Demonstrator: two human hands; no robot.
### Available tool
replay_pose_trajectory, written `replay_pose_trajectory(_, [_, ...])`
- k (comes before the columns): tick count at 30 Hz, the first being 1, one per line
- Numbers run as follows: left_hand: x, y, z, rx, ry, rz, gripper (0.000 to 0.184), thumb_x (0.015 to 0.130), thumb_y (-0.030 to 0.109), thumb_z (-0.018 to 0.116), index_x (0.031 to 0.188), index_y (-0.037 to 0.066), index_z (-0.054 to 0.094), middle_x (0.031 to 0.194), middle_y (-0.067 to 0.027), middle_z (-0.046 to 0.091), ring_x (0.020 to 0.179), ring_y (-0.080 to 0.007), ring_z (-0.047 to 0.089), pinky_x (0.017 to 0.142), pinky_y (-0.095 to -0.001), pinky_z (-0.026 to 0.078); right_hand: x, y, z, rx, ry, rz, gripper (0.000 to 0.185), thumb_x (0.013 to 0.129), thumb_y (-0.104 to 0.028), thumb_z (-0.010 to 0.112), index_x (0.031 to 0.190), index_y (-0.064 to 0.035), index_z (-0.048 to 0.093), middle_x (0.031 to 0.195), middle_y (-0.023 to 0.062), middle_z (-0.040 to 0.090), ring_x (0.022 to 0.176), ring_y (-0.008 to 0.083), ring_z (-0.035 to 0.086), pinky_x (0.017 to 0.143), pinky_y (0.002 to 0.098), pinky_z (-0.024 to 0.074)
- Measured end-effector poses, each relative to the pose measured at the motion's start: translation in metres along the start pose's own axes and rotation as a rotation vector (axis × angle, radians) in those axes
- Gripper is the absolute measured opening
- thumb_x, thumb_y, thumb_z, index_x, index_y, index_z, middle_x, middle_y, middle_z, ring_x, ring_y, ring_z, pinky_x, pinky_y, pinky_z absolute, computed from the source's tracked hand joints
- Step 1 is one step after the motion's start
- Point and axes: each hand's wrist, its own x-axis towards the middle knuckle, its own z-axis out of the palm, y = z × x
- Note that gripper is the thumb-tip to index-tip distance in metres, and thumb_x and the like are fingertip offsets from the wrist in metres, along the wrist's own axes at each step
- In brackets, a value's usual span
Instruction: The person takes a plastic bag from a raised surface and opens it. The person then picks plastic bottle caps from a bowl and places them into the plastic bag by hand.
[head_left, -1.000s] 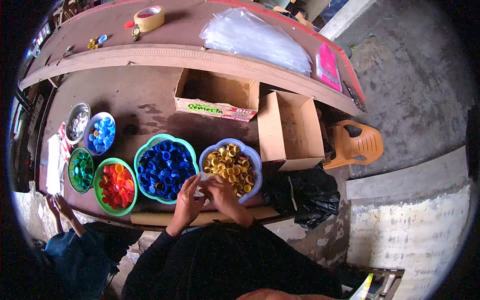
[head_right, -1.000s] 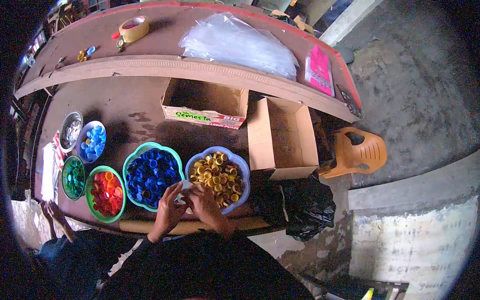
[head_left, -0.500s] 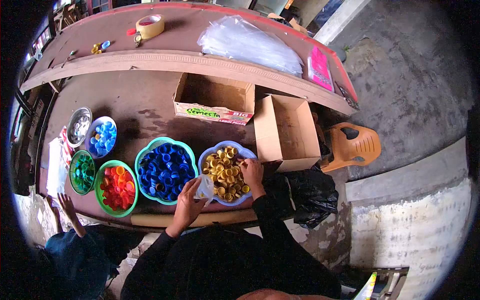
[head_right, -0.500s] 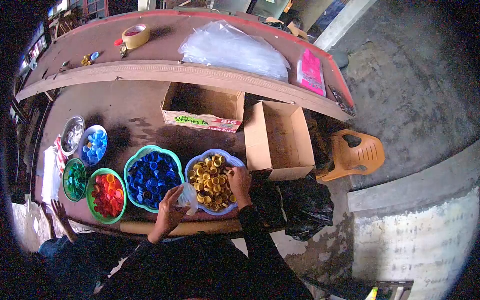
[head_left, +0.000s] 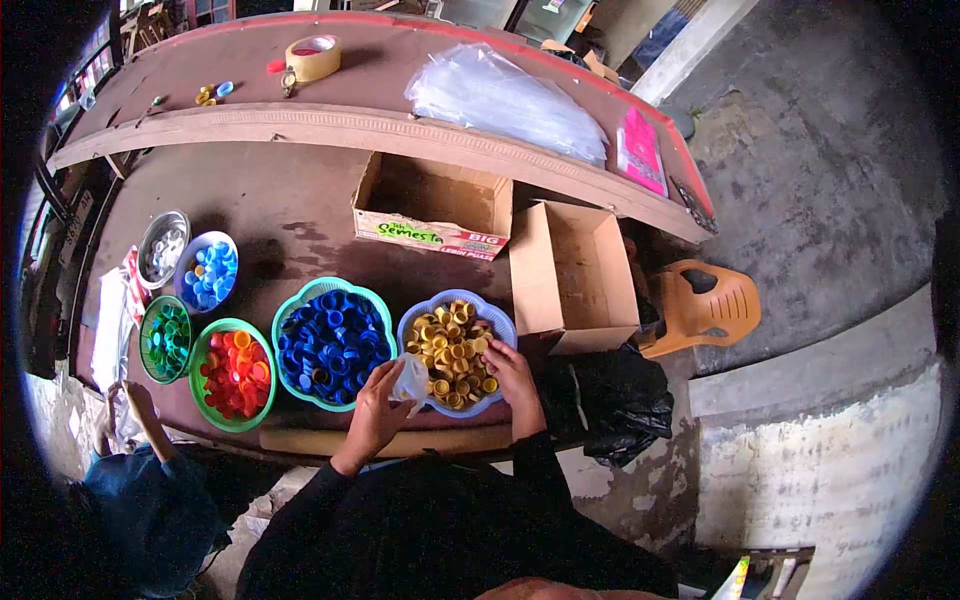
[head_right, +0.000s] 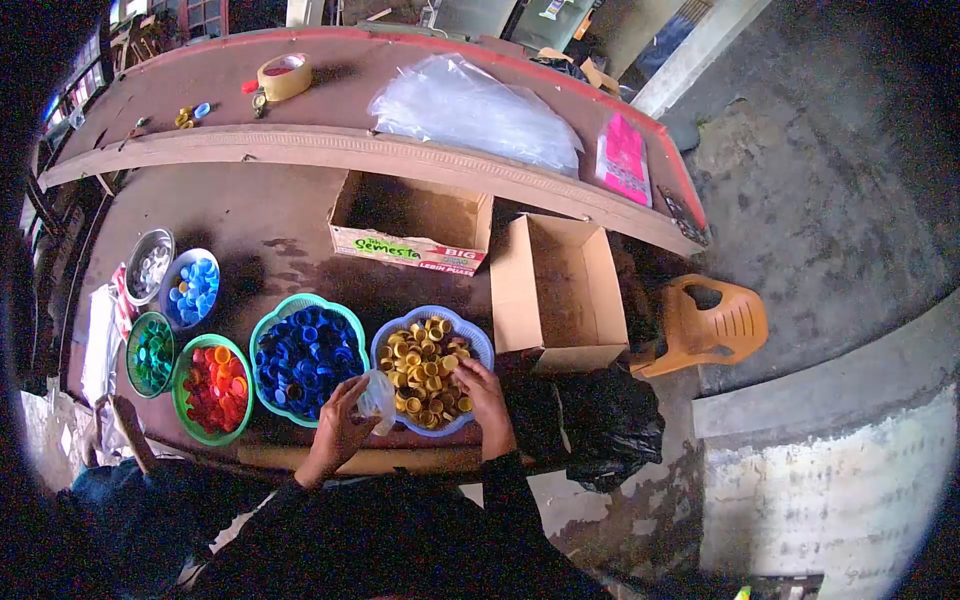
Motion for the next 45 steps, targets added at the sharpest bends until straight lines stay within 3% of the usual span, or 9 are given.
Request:
replay_pose_trajectory(5, [-0.001,0.005,-0.001,-0.069,-0.005,-0.030,0.066,0.065,-0.001,0.075,0.126,-0.004,0.050,0.124,-0.0220,0.054,0.111,-0.0375,0.055,0.092,-0.0385,0.048,-0.040,-0.025,0.046,-0.234,-0.128,-0.294,0.034,0.090,-0.006,0.059,0.123,0.0015,0.055,0.111,0.0066,0.062,0.099,0.0115,0.058,0.088,0.0251,0.0459])
replay_pose_trajectory(9, [-0.002,0.005,-0.003,-0.028,0.008,-0.046,0.065,0.066,0.000,0.075,0.127,-0.004,0.050,0.124,-0.0224,0.054,0.111,-0.0377,0.055,0.093,-0.0389,0.047,-0.075,-0.028,0.102,-0.370,-0.120,-0.513,0.024,0.092,-0.011,0.059,0.114,-0.0007,0.061,0.109,0.0083,0.064,0.091,0.0120,0.060,0.081,0.0253,0.0469])
replay_pose_trajectory(12, [0.000,0.010,-0.006,-0.028,0.007,-0.045,0.064,0.067,0.001,0.074,0.127,-0.004,0.050,0.123,-0.0228,0.054,0.111,-0.0375,0.055,0.094,-0.0395,0.046,-0.085,-0.029,0.123,-0.813,-0.240,-0.904,0.026,0.084,-0.001,0.062,0.109,-0.0050,0.065,0.100,0.0117,0.064,0.087,0.0257,0.062,0.081,0.0336,0.0479])
replay_pose_trajectory(15, [0.000,0.003,-0.004,0.005,0.033,-0.020,0.065,0.066,0.000,0.073,0.127,-0.004,0.051,0.123,-0.0224,0.054,0.111,-0.0375,0.055,0.093,-0.0394,0.047,-0.077,-0.012,0.118,-1.050,-0.309,-0.977,0.025,0.081,-0.001,0.063,0.105,-0.0048,0.067,0.097,0.0131,0.064,0.089,0.0309,0.061,0.081,0.0376,0.0476])
replay_pose_trajectory(21, [0.005,0.005,-0.010,-0.021,0.025,-0.048,0.066,0.066,-0.003,0.073,0.128,-0.002,0.050,0.125,-0.0205,0.053,0.111,-0.0367,0.055,0.090,-0.0386,0.050,-0.027,-0.023,0.069,-0.700,-0.011,-0.611,0.015,0.088,-0.008,0.058,0.099,-0.0012,0.066,0.096,0.0147,0.065,0.091,0.0321,0.061,0.081,0.0399,0.0470])
replay_pose_trajectory(24, [0.006,0.001,-0.005,-0.105,0.003,-0.081,0.066,0.067,-0.004,0.072,0.128,-0.002,0.049,0.125,-0.0204,0.053,0.111,-0.0365,0.056,0.088,-0.0381,0.051,0.022,0.004,0.007,-1.074,0.217,-0.719,0.015,0.082,-0.003,0.059,0.095,-0.0049,0.066,0.093,0.0146,0.061,0.091,0.0354,0.057,0.080,0.0419,0.0464])
replay_pose_trajectory(26, [0.008,0.007,-0.006,-0.122,-0.011,-0.094,0.066,0.067,-0.003,0.073,0.128,-0.002,0.049,0.125,-0.0205,0.053,0.111,-0.0367,0.056,0.089,-0.0380,0.051,0.033,0.011,-0.014,-1.329,0.250,-0.571,0.018,0.078,-0.002,0.060,0.095,-0.0065,0.066,0.095,0.0127,0.059,0.094,0.0336,0.054,0.083,0.0413,0.0452])
replay_pose_trajectory(36, [0.012,0.000,-0.006,-0.010,-0.026,-0.060,0.067,0.067,-0.003,0.072,0.129,-0.003,0.048,0.126,-0.0220,0.052,0.112,-0.0364,0.055,0.089,-0.0386,0.051,0.038,0.017,-0.016,-1.623,0.204,-0.508,0.026,0.074,-0.014,0.069,0.099,-0.0116,0.065,0.098,0.0071,0.058,0.103,0.0282,0.052,0.086,0.0446,0.0424])
replay_pose_trajectory(45, [0.004,-0.002,-0.005,-0.082,0.001,-0.056,0.067,0.066,-0.003,0.072,0.129,-0.002,0.049,0.125,-0.0218,0.052,0.112,-0.0380,0.055,0.092,-0.0396,0.049,0.029,0.012,-0.025,-1.068,0.193,-0.565,0.023,0.081,-0.017,0.068,0.097,0.0002,0.067,0.089,0.0169,0.068,0.082,0.0332,0.065,0.076,0.0390,0.0508])
